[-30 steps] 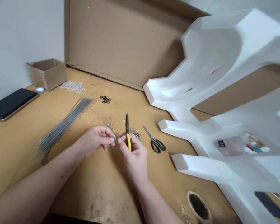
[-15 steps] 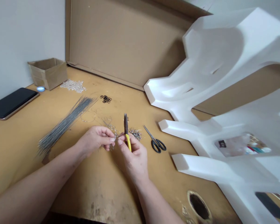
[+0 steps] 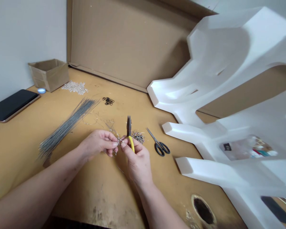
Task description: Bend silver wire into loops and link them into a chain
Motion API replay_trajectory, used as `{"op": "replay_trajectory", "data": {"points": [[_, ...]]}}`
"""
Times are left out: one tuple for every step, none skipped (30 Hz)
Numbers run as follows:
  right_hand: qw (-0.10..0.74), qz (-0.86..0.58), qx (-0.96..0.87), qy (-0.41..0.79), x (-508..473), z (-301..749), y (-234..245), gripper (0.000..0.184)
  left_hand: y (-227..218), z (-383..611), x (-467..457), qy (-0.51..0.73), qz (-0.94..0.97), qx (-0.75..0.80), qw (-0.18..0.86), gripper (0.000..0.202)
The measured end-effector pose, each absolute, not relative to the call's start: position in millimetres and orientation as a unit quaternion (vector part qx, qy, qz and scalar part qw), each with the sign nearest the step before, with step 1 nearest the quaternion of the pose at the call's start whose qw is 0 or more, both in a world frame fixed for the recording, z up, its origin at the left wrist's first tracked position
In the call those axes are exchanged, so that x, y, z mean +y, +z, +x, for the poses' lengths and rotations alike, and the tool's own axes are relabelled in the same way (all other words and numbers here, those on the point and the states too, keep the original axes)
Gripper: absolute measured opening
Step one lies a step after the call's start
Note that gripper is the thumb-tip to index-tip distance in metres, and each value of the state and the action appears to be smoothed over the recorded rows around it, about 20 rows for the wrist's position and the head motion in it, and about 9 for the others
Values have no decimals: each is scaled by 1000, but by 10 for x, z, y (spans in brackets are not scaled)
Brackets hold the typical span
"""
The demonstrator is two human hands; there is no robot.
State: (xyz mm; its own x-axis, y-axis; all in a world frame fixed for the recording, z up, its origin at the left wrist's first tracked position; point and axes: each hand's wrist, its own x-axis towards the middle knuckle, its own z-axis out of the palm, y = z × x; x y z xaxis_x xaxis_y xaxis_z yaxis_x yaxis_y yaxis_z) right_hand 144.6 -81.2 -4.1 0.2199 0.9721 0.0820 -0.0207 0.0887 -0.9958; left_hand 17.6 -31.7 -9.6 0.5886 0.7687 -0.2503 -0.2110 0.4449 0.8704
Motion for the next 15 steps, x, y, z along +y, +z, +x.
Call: {"op": "replay_trajectory", "data": {"points": [[576,-532,-470,406,-815,1446,-40,9,-98,180,-320,311,425,334,782,17],[570,-541,-487,381,-819,1444,-40,10,-99,186,-324,309,426,338,780,16],[564,-549,-507,353,-823,1442,-40,11,-99,191,-327,309,427,342,778,15],[558,-556,-527,320,-827,1438,-39,12,-98,197,-329,309,428,345,776,14],[552,-560,-547,286,-832,1433,-38,14,-95,202,-331,309,429,348,774,13],[549,-563,-564,253,-836,1427,-37,15,-92,206,-331,309,430,349,773,12],[545,-563,-580,221,-841,1420,-34,15,-88,209,-330,310,431,351,772,12],[543,-561,-594,194,-846,1412,-31,16,-85,211,-328,310,431,351,772,12],[541,-559,-605,169,-851,1405,-27,16,-83,212,-326,310,430,351,772,12],[539,-557,-614,149,-854,1398,-24,16,-82,213,-324,310,429,350,773,12],[537,-556,-620,135,-855,1392,-21,16,-82,213,-322,310,428,349,774,12],[536,-557,-621,127,-855,1389,-19,16,-85,213,-321,312,426,348,774,12],[537,-559,-619,127,-853,1388,-19,16,-89,213,-321,315,425,347,774,12],[539,-561,-613,136,-849,1391,-20,16,-93,213,-321,319,423,347,774,12],[540,-564,-606,152,-844,1396,-22,16,-99,212,-323,324,421,346,773,12]]}}
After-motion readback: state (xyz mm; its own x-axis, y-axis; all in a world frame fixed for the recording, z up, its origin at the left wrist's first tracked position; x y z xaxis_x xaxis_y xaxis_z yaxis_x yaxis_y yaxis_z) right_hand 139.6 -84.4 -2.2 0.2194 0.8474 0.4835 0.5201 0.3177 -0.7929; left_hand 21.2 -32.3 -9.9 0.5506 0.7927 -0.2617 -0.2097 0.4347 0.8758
